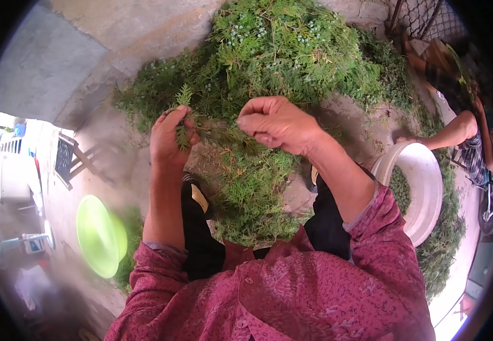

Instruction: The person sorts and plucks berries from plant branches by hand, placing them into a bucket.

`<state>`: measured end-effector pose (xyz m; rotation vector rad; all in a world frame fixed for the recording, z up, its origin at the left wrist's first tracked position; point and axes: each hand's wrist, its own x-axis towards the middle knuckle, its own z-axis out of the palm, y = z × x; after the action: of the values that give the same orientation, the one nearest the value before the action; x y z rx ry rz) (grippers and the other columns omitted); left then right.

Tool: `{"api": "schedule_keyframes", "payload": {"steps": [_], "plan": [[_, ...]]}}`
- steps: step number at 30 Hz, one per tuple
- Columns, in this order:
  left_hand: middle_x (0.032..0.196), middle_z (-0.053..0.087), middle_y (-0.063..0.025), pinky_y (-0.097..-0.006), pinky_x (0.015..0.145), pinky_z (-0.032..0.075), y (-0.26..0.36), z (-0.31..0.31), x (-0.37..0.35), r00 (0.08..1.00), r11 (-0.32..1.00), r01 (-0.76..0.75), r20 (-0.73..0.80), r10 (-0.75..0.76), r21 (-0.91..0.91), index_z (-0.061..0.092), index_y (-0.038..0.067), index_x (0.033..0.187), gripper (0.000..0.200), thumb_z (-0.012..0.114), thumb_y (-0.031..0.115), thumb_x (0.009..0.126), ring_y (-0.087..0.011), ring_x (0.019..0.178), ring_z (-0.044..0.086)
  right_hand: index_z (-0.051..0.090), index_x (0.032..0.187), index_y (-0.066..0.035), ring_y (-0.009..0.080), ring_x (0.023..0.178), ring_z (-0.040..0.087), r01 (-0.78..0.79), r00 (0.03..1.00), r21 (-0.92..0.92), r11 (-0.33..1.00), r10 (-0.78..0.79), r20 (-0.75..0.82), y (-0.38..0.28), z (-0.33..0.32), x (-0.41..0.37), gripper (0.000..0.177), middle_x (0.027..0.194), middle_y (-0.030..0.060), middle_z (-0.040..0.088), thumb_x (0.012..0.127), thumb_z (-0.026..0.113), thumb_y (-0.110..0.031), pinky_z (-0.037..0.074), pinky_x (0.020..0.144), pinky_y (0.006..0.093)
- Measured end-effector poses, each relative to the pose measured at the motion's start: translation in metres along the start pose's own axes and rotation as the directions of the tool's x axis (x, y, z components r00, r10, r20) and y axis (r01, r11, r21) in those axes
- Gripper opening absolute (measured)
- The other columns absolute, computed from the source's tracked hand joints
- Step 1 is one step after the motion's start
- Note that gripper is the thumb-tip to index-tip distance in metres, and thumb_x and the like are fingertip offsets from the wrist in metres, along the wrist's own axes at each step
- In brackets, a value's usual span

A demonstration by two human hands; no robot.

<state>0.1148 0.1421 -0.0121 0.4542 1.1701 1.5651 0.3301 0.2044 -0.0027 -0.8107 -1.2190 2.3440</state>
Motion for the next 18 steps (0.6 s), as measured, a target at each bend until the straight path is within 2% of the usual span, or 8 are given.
{"api": "schedule_keyframes", "payload": {"steps": [3,5,7,8,10,13,17,18], "plan": [[0.064,0.054,-0.0053,-0.0278,0.040,0.037,-0.003,-0.003,0.004,1.000,0.999,0.024,0.008,-0.024,-0.027,0.057,0.002,0.082,0.008,0.059,0.010,0.080,-0.0133,0.049,0.048,0.060,0.082,-0.004,0.0035,0.057,0.047,0.050,0.993,-0.356,0.933,-0.084,-0.081,0.004,0.014,0.000,0.013,0.066,-0.0011,0.055,0.077,0.067,-0.014,0.037,0.045,0.0189],[0.064,0.054,-0.0054,-0.0275,0.041,0.040,-0.005,-0.002,0.004,0.999,0.998,0.047,0.024,-0.046,-0.049,0.057,0.003,0.080,0.006,0.059,0.009,0.080,-0.0139,0.050,0.049,0.062,0.082,-0.003,0.0038,0.059,0.047,0.116,0.987,-0.421,0.900,-0.152,-0.054,0.014,0.016,0.002,0.014,0.068,-0.0010,0.057,0.076,0.067,-0.014,0.041,0.053,0.0214],[0.063,0.053,-0.0049,-0.0288,0.039,0.037,-0.008,0.003,0.004,0.999,1.000,0.013,-0.044,-0.012,0.007,0.057,0.001,0.083,0.012,0.060,0.012,0.079,-0.0138,0.048,0.047,0.060,0.083,-0.004,0.0123,0.060,0.053,0.377,0.884,-0.704,0.602,-0.461,0.079,0.024,0.017,0.005,0.020,0.069,0.0032,0.058,0.072,0.070,-0.016,0.045,0.055,0.0291],[0.063,0.053,-0.0049,-0.0288,0.039,0.037,-0.009,0.004,0.004,0.999,1.000,0.012,-0.045,-0.012,0.007,0.057,0.001,0.083,0.012,0.060,0.012,0.079,-0.0138,0.048,0.047,0.060,0.083,-0.004,0.0123,0.060,0.053,0.377,0.884,-0.704,0.602,-0.460,0.080,0.025,0.021,0.004,0.020,0.069,0.0032,0.058,0.072,0.070,-0.016,0.045,0.055,0.0291],[0.065,0.053,-0.0052,-0.0294,0.040,0.037,-0.010,0.006,0.004,0.998,0.999,0.045,-0.035,-0.044,0.024,0.057,0.002,0.083,0.012,0.060,0.012,0.079,-0.0149,0.048,0.048,0.059,0.084,-0.005,0.0248,0.065,0.057,0.296,0.762,-0.951,0.092,-0.623,0.177,0.026,0.030,0.006,0.027,0.071,0.0094,0.056,0.067,0.070,-0.023,0.046,0.059,0.0367],[0.064,0.055,-0.0056,-0.0277,0.040,0.040,-0.014,0.010,0.003,0.996,0.996,0.090,-0.014,-0.090,0.001,0.057,0.003,0.081,0.007,0.058,0.009,0.079,-0.0142,0.049,0.050,0.057,0.084,-0.007,0.0332,0.072,0.056,0.179,0.815,-0.984,0.018,-0.563,0.138,0.031,0.032,0.013,0.031,0.074,0.0123,0.055,0.066,0.069,-0.029,0.046,0.062,0.0416],[0.064,0.056,-0.0060,-0.0277,0.039,0.040,-0.012,0.009,0.003,0.995,0.995,0.101,0.025,-0.101,-0.008,0.056,0.003,0.082,0.010,0.061,0.012,0.080,-0.0135,0.049,0.050,0.058,0.080,-0.005,0.0311,0.068,0.057,0.204,0.810,-0.975,0.086,-0.574,0.119,0.033,0.023,0.024,0.030,0.073,0.0126,0.057,0.066,0.069,-0.028,0.046,0.060,0.0394],[0.063,0.056,-0.0048,-0.0269,0.039,0.038,-0.011,0.010,0.002,0.996,0.996,0.081,0.043,-0.082,0.043,0.057,0.003,0.081,0.012,0.062,0.014,0.080,-0.0119,0.048,0.049,0.058,0.077,-0.003,0.0209,0.062,0.052,0.219,0.854,-0.932,0.290,-0.518,0.039,0.030,0.023,0.023,0.024,0.067,0.0086,0.054,0.068,0.069,-0.022,0.043,0.057,0.0333]]}}
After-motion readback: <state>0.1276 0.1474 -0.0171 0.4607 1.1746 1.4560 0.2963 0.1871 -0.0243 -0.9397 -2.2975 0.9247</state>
